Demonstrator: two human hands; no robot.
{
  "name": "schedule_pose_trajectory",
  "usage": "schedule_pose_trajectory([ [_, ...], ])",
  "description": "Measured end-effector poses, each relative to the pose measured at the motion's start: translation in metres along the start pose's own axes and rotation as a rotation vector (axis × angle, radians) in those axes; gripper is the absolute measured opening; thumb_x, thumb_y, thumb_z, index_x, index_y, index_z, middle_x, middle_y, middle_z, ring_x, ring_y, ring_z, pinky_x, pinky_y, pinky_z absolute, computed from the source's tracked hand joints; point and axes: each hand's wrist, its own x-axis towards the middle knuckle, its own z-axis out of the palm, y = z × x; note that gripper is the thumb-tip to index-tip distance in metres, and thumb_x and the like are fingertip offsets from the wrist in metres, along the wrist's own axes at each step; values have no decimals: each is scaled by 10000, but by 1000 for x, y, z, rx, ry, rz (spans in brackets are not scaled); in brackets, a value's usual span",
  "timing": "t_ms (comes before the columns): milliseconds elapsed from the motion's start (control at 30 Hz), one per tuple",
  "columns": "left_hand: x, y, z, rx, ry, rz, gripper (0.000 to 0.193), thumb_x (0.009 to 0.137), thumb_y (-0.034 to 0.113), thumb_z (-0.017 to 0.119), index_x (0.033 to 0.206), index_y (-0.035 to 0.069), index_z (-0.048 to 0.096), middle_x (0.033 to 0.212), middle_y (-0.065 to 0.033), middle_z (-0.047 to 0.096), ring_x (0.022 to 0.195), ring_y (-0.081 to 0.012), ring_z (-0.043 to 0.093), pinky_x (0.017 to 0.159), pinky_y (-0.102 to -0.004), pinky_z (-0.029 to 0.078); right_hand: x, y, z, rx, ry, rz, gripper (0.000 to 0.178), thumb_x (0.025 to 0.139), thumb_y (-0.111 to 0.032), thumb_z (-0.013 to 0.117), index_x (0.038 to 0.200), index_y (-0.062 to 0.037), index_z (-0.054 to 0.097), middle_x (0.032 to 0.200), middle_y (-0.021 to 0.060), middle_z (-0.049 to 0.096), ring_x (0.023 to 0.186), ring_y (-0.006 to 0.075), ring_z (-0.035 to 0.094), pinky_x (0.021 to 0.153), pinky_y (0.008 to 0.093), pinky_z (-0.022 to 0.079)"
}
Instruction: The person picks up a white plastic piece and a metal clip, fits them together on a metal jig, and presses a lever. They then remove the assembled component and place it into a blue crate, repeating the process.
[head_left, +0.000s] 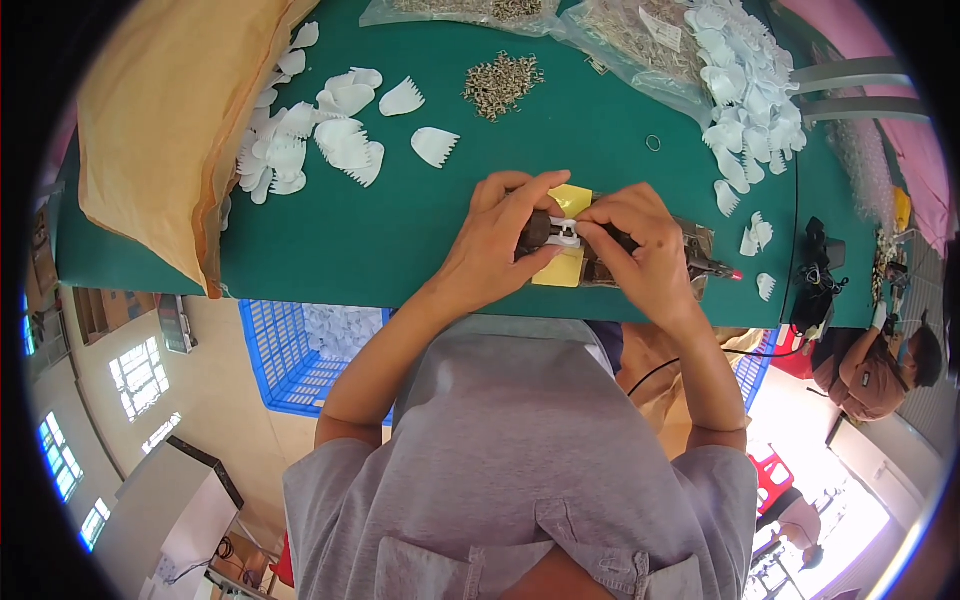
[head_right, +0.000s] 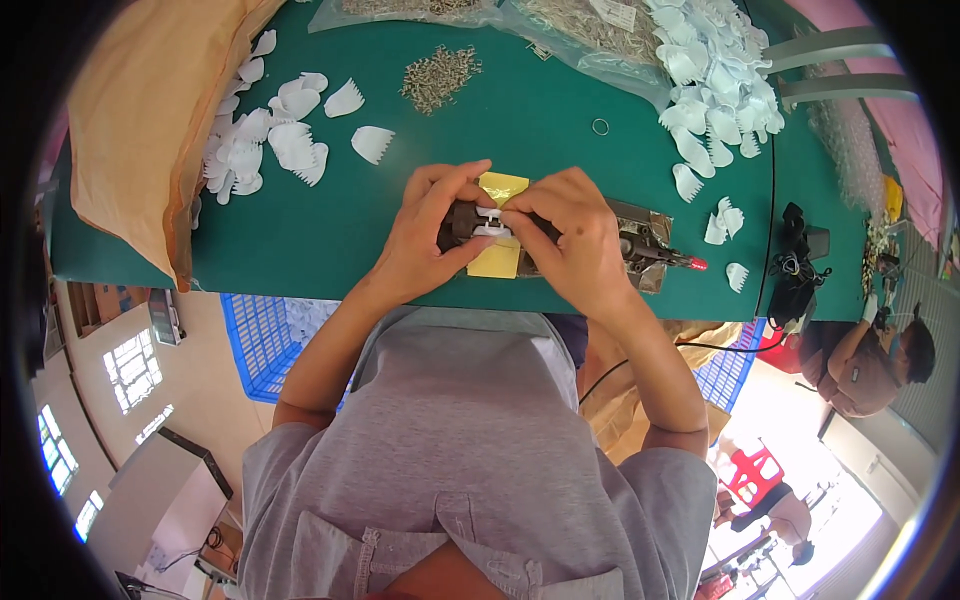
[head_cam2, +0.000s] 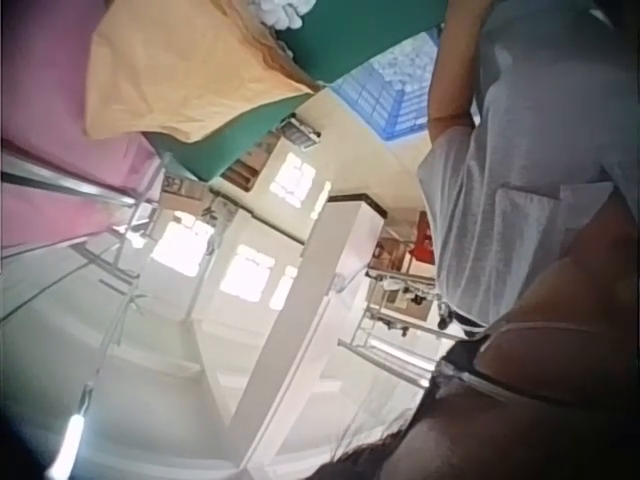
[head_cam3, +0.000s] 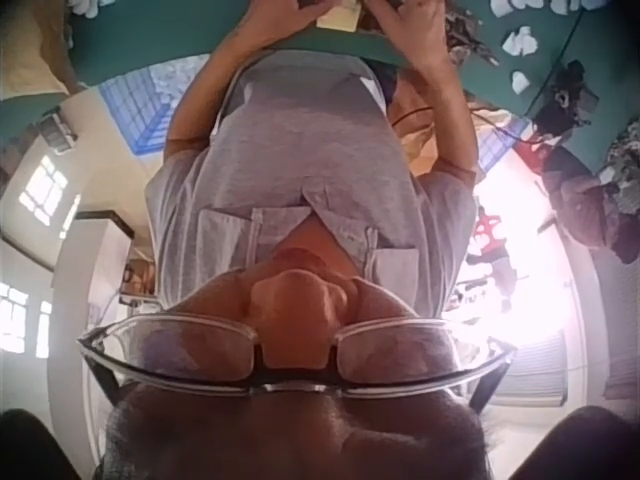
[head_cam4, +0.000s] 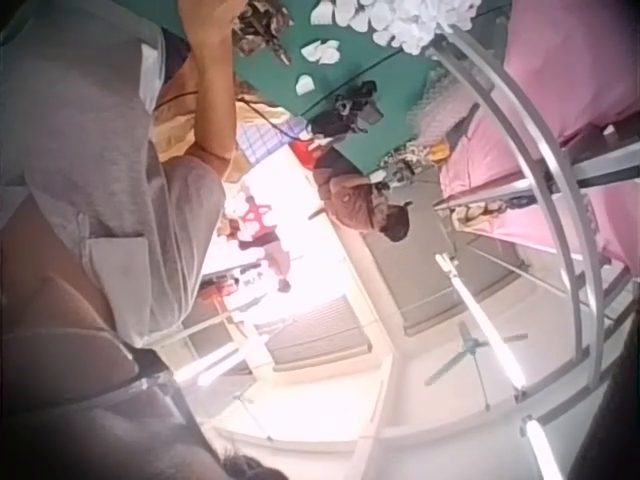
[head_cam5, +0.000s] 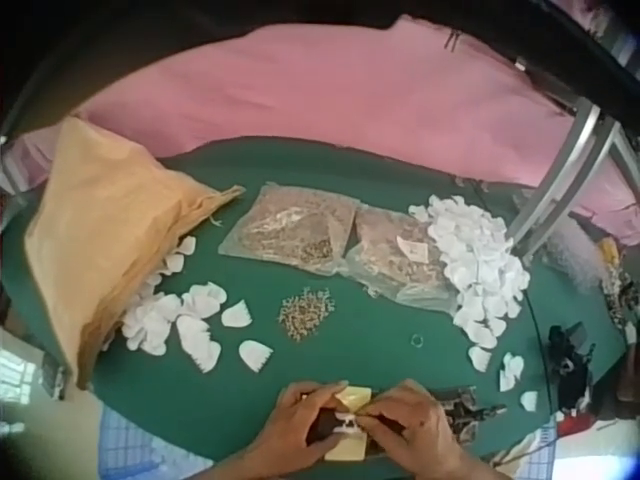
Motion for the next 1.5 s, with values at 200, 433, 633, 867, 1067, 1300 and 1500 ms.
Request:
schedule_pose_trajectory([
  [200,2,1,-2,76,31,72,854,764,0,838,1538,97,490,1177,-37,739,1234,-279,520,1037,-402,482,9,-2,-10,50,-68,48,76,882,-63,785,951,-32,789,869,81,721,874,233,621,741,369,513],
  [433,3,-2,-3,126,2,119,467,770,72,837,1212,104,692,1142,-26,715,1172,-312,530,1010,-414,466,79,29,3,55,-90,102,147,912,-157,761,998,-38,769,910,85,748,788,233,714,721,345,571],
  [633,3,-3,-1,143,2,165,394,785,106,835,1158,103,706,1149,-41,708,1173,-331,528,1027,-437,446,121,48,49,-89,-57,21,127,907,-186,756,982,-84,769,945,75,729,836,243,735,743,383,578],
  [867,1,-7,0,111,3,162,386,789,95,828,1155,102,705,1166,-50,702,1189,-334,529,1030,-441,445,127,47,44,-307,-241,203,214,867,-259,793,936,-59,755,895,81,743,805,228,725,743,372,567],
  [1067,2,-4,-1,99,3,156,382,787,85,825,1149,100,706,1152,-47,699,1183,-327,533,1027,-438,447,74,29,-2,166,-170,398,124,908,-126,772,943,-8,758,868,45,750,778,106,699,721,266,562],
  [1300,6,-1,-2,49,10,122,346,790,111,856,1102,66,715,1115,-44,690,1127,-310,546,955,-404,480,44,18,-20,264,-83,426,121,948,-44,734,1039,28,768,934,47,779,799,91,723,759,227,578],
  [1500,4,-4,2,22,7,74,348,787,143,844,1100,84,704,1111,-44,680,1151,-312,536,1006,-433,446,55,18,-17,216,4,351,168,958,-39,727,1106,39,746,932,68,774,847,105,738,807,255,609],
])
